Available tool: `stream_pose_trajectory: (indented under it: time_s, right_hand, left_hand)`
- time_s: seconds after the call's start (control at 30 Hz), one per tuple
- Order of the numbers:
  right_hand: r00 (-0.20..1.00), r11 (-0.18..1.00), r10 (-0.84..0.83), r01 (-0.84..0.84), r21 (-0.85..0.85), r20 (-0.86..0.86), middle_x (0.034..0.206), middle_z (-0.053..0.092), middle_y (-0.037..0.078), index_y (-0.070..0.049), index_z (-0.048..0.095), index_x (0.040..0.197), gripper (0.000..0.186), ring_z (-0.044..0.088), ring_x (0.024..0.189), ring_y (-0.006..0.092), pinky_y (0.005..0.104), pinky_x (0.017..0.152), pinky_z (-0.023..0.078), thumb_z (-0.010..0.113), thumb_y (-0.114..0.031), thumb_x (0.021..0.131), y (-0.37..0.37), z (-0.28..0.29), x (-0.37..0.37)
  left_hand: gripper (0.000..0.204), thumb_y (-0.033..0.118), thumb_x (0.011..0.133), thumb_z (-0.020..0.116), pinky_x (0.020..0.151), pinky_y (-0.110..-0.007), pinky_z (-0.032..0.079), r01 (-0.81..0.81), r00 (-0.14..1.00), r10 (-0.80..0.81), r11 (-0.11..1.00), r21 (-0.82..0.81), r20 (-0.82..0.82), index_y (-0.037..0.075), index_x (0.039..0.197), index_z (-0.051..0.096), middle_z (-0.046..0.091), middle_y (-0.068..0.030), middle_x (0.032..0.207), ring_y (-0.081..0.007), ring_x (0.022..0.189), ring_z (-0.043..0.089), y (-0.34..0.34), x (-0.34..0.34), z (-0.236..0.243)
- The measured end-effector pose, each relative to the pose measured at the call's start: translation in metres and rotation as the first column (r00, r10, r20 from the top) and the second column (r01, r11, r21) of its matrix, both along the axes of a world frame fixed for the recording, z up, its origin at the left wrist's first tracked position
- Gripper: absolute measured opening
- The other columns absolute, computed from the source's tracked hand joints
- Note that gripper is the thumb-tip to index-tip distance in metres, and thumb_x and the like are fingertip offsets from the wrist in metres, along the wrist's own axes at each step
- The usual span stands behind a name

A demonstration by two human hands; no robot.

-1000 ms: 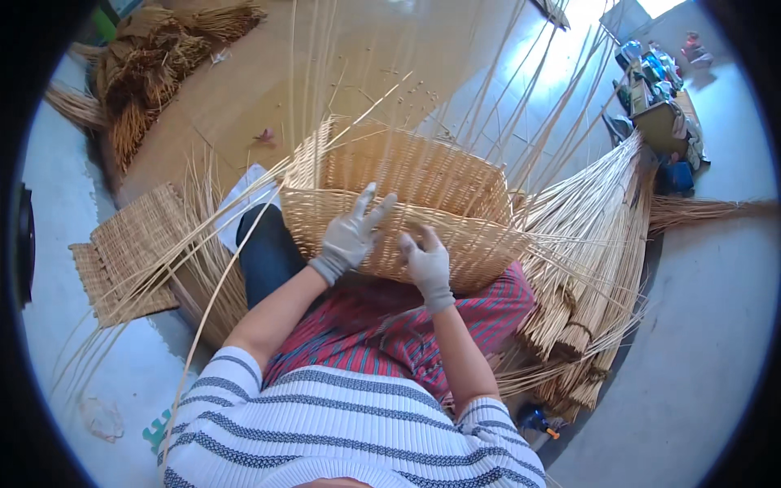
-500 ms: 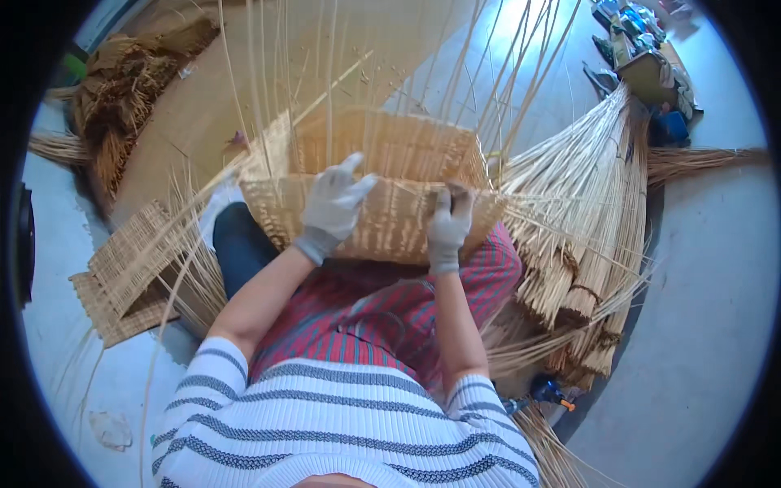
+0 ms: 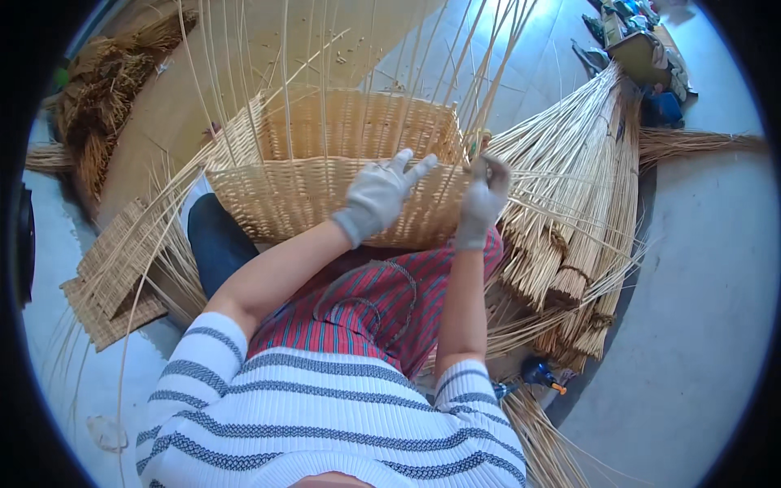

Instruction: Weaving a wicker basket using bamboo strips, including measuring with a tape measure and trimming with pliers.

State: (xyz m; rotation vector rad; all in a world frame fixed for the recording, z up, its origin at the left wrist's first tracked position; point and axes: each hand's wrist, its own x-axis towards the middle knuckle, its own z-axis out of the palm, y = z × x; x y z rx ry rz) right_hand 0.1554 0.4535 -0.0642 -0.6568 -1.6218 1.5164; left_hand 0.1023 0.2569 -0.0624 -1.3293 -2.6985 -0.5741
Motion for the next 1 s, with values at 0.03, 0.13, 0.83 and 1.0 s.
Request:
stream_pose_trajectory:
  time_s: [0.03,0.13,0.83,1.0]
  right_hand:
    - [0.983,0.976,0.162,-0.149,0.156,-0.08,0.113,0.072,0.011,-0.003,0.065,0.124,0.021,0.069,0.091,0.0168,0.0342,0.085,0.059,0.065,-0.006,0.103,0.001,0.01,-0.016]
    - [0.967,0.767,0.072,-0.211,0.606,0.246,0.129,0.069,0.013,-0.014,0.058,0.15,0.054,0.067,0.11,0.0187,0.0331,0.094,0.056,0.059,0.004,0.1,0.019,0.046,-0.056]
    - [0.366,0.335,0.823,-0.93,0.15,0.434,0.107,0.076,0.018,-0.013,0.072,0.13,0.036,0.076,0.098,0.0334,0.0404,0.087,0.059,0.072,-0.009,0.094,-0.339,0.024,-0.024]
    - [0.406,0.004,0.725,-0.81,0.587,0.556,0.081,0.068,0.01,-0.013,0.075,0.106,0.026,0.068,0.077,0.0338,0.0449,0.067,0.053,0.081,-0.027,0.085,-0.416,0.059,-0.051]
  left_hand:
    - [0.073,0.012,0.097,0.06,0.086,-0.047,0.056,-0.057,0.997,0.058,0.998,-0.012,0.045,0.023,0.166,0.037,0.05,-0.0255,0.15,-0.0352,0.092,0.069,0.013,0.008,-0.001]
    - [0.076,0.012,0.099,0.059,0.063,-0.045,0.059,-0.189,0.969,0.194,0.981,-0.047,0.153,0.03,0.168,0.031,0.056,-0.026,0.131,-0.0308,0.072,0.068,0.036,0.015,-0.001]
    - [0.013,0.01,0.097,0.08,0.071,-0.026,0.056,-0.756,0.61,0.37,0.009,0.654,0.701,0.001,0.103,0.073,0.074,-0.0033,0.092,-0.0087,0.078,0.067,-0.314,-0.04,-0.051]
    - [0.014,0.005,0.097,0.073,0.084,-0.029,0.055,-0.597,0.771,-0.174,0.138,0.791,0.612,0.0,0.111,0.072,0.074,-0.0051,0.099,-0.0139,0.09,0.067,-0.34,-0.033,-0.052]
